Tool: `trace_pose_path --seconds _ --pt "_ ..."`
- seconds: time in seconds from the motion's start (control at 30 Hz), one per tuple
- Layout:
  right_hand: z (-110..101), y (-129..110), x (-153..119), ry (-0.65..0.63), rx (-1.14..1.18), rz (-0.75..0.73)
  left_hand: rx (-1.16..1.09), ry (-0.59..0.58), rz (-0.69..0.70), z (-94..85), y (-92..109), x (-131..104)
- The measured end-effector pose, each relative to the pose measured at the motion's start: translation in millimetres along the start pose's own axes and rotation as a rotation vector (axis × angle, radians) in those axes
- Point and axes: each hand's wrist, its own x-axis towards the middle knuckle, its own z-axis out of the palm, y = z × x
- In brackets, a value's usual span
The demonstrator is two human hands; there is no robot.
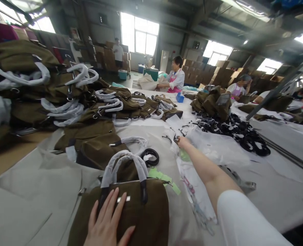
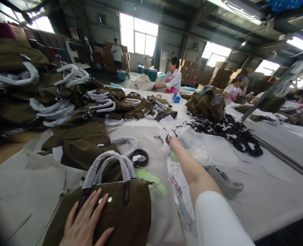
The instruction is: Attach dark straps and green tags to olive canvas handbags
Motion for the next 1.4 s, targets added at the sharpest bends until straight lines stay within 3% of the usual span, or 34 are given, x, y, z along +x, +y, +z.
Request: trace_pose_path --seconds 0.2,0.37,0.5,0.63,0.77,0.9,1.03,1.2,1.4 --pt "-3.1 -7.1 14.8 0.0 0.099 -0.011 -0.028 0.032 -0.102 8.9 2.6 -4.1" --pt "-34.6 2.6 0.2 0.137 0.225 -0.001 -0.079 0.073 -0.11 9.7 9.4 -1.3" --pt "-65.0 1.0 -37.9 0.27 0.4 -0.089 -0.121 0.053 -0.124 7.8 10.4 0.7" --pt "-75.1 -22.3 -114.6 0.236 0.656 -0.213 -0.216 0.035 -0.169 -7.2 14.4 8.2" --pt "-62.5 -62.7 -212.6 -0.055 1.199 -0.333 -0.48 0.028 -0.158 -50.5 34.5 24.1" --pt "-39.4 -95.8 -280.3 -0.327 1.398 -0.317 -0.843 -0.049 -0.075 -85.1 60.8 45.1" --pt "-14.6 -105.6 -301.1 -0.409 1.579 -0.201 -1.184 -0.16 -0.118 -89.2 72.6 50.8" --pt "1.8 -96.9 -306.8 -0.342 1.668 -0.115 -1.571 -0.401 -0.24 -89.6 70.2 38.0" --pt "7.3 -91.4 -322.0 -0.338 1.667 -0.16 -1.738 -0.419 -0.375 -93.9 72.4 30.7"
